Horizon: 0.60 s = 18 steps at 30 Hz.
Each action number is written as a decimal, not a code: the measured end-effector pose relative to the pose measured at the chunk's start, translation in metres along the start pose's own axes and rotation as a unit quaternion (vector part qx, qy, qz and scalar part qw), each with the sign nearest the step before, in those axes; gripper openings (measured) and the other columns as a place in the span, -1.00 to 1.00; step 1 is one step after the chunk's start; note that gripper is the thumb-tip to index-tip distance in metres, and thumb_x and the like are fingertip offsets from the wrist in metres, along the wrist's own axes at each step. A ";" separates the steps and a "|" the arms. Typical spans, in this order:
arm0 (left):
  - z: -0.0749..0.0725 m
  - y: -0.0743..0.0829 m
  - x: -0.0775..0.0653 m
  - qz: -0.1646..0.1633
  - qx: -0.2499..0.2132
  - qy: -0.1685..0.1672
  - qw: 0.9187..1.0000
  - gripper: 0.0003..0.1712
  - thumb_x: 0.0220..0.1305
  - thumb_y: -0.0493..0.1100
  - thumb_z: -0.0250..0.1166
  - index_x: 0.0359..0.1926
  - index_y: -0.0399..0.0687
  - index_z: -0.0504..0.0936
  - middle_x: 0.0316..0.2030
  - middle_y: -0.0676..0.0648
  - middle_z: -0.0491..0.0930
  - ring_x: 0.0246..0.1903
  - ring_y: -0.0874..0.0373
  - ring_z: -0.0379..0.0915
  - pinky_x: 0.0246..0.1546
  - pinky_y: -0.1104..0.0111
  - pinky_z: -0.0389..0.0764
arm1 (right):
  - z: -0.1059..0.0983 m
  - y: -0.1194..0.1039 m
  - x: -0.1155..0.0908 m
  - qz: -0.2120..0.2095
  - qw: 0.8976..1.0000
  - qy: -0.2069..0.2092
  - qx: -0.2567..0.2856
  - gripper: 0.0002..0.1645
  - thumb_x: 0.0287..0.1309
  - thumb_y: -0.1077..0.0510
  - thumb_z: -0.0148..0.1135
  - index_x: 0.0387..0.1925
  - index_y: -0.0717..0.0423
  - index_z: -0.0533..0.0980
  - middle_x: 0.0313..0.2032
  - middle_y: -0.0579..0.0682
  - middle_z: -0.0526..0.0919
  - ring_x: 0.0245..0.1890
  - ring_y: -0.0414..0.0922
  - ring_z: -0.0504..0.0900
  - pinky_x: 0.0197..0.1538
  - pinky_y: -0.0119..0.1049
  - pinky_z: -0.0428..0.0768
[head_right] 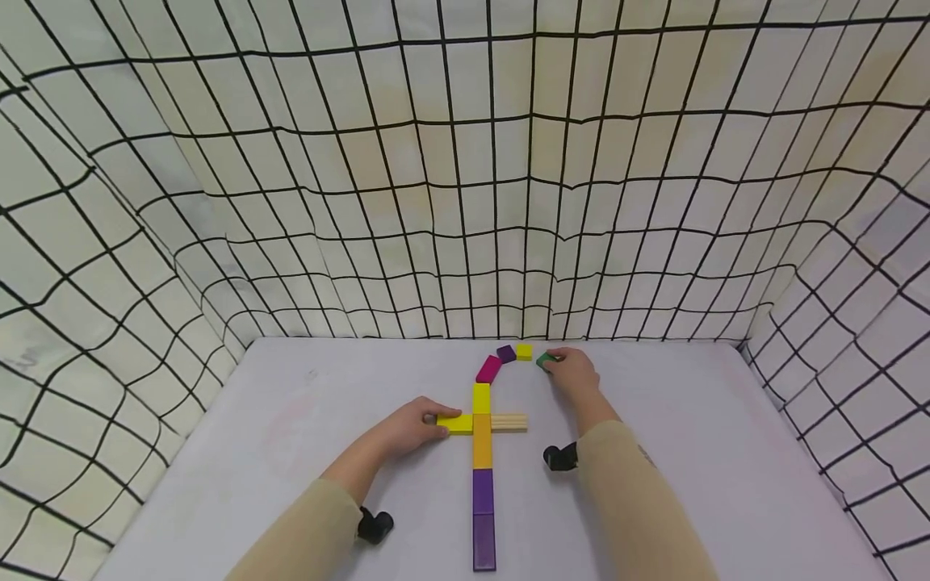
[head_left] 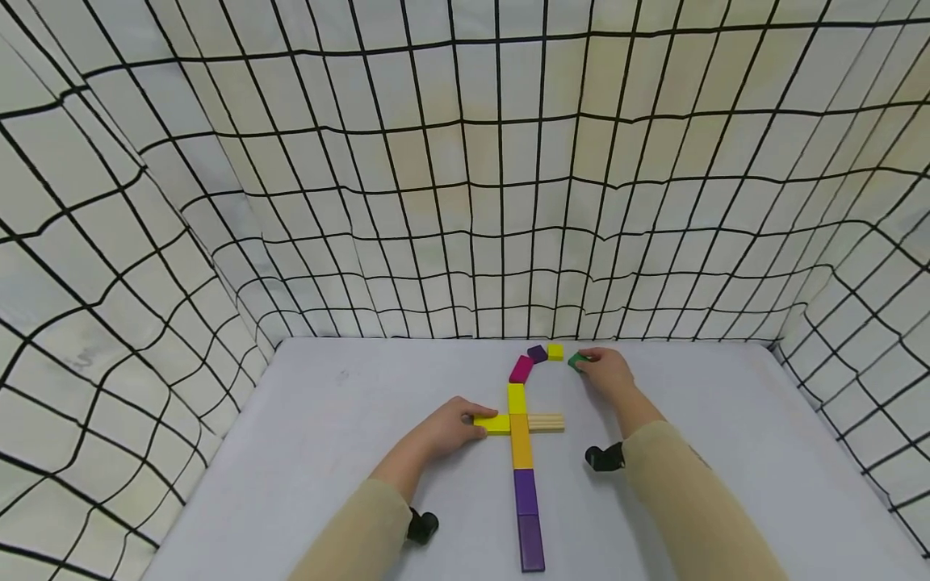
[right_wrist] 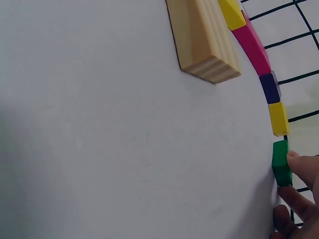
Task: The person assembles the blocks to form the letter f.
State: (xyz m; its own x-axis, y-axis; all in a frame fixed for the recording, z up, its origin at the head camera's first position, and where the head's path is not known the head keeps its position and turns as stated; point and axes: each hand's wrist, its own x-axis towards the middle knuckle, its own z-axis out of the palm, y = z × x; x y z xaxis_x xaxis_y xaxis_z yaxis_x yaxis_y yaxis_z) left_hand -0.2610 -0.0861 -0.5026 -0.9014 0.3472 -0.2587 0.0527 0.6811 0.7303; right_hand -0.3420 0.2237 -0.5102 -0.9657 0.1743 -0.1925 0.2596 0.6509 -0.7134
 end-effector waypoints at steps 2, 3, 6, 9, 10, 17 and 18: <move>0.000 -0.001 0.000 -0.002 0.002 0.001 1.000 -0.64 0.33 -0.15 0.30 0.10 0.28 0.70 0.12 -0.08 0.47 0.24 -0.11 0.31 0.31 -0.12 0.26 | 0.002 -0.001 0.001 -0.002 1.000 -0.003 0.000 -0.53 0.37 0.05 0.17 0.24 0.10 0.52 0.22 0.21 0.51 0.19 0.16 0.43 0.27 0.18 0.23; 0.000 -0.001 0.000 -0.001 0.001 0.000 1.000 -0.64 0.32 -0.16 0.31 0.10 0.27 0.70 0.12 -0.08 0.47 0.24 -0.11 0.31 0.30 -0.13 0.27 | 0.002 -0.001 0.001 -0.003 1.000 -0.004 0.000 -0.53 0.37 0.04 0.16 0.25 0.10 0.51 0.23 0.21 0.50 0.22 0.17 0.41 0.28 0.20 0.20; 0.000 -0.001 0.000 0.001 0.003 -0.001 1.000 -0.63 0.33 -0.16 0.30 0.11 0.28 0.70 0.12 -0.07 0.47 0.24 -0.10 0.31 0.30 -0.11 0.28 | 0.003 -0.003 0.001 0.002 1.000 -0.004 0.003 -0.53 0.39 0.03 0.14 0.25 0.07 0.51 0.26 0.20 0.48 0.27 0.19 0.37 0.30 0.23 0.11; 0.000 -0.001 0.000 0.007 0.001 -0.003 1.000 -0.63 0.33 -0.17 0.30 0.11 0.26 0.70 0.12 -0.08 0.47 0.23 -0.10 0.31 0.29 -0.11 0.29 | 0.003 -0.004 0.001 0.008 1.000 -0.002 0.005 -0.53 0.41 0.03 0.12 0.27 0.05 0.50 0.28 0.19 0.46 0.28 0.20 0.35 0.30 0.25 0.08; 0.000 -0.001 0.000 0.005 0.001 -0.003 1.000 -0.64 0.33 -0.16 0.29 0.11 0.27 0.70 0.13 -0.08 0.46 0.23 -0.10 0.31 0.30 -0.10 0.29 | 0.003 -0.004 0.001 0.011 1.000 -0.002 0.008 -0.54 0.41 0.03 0.11 0.27 0.03 0.50 0.28 0.18 0.46 0.29 0.19 0.34 0.31 0.25 0.06; 0.000 0.001 0.000 -0.001 0.001 -0.006 1.000 -0.64 0.32 -0.16 0.31 0.10 0.25 0.70 0.11 -0.09 0.47 0.21 -0.11 0.32 0.28 -0.12 0.31 | 0.005 -0.002 0.004 0.012 1.000 -0.004 0.003 -0.53 0.41 0.00 0.12 0.28 -0.01 0.49 0.27 0.19 0.47 0.28 0.20 0.34 0.31 0.26 0.05; 0.000 0.001 0.000 -0.001 0.000 -0.006 1.000 -0.64 0.32 -0.16 0.31 0.10 0.24 0.70 0.12 -0.09 0.46 0.22 -0.11 0.32 0.28 -0.12 0.31 | 0.005 -0.001 0.005 0.011 1.000 -0.003 0.002 -0.53 0.41 0.00 0.12 0.29 -0.01 0.49 0.26 0.19 0.47 0.28 0.20 0.34 0.31 0.26 0.05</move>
State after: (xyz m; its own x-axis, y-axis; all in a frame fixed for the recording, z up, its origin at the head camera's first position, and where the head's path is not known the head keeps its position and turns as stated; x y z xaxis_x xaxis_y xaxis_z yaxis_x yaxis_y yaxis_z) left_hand -0.2611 -0.0856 -0.5018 -0.8962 0.3542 -0.2673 0.0520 0.6820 0.7295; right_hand -0.3471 0.2195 -0.5138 -0.9596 0.1839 -0.2128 0.2812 0.6440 -0.7115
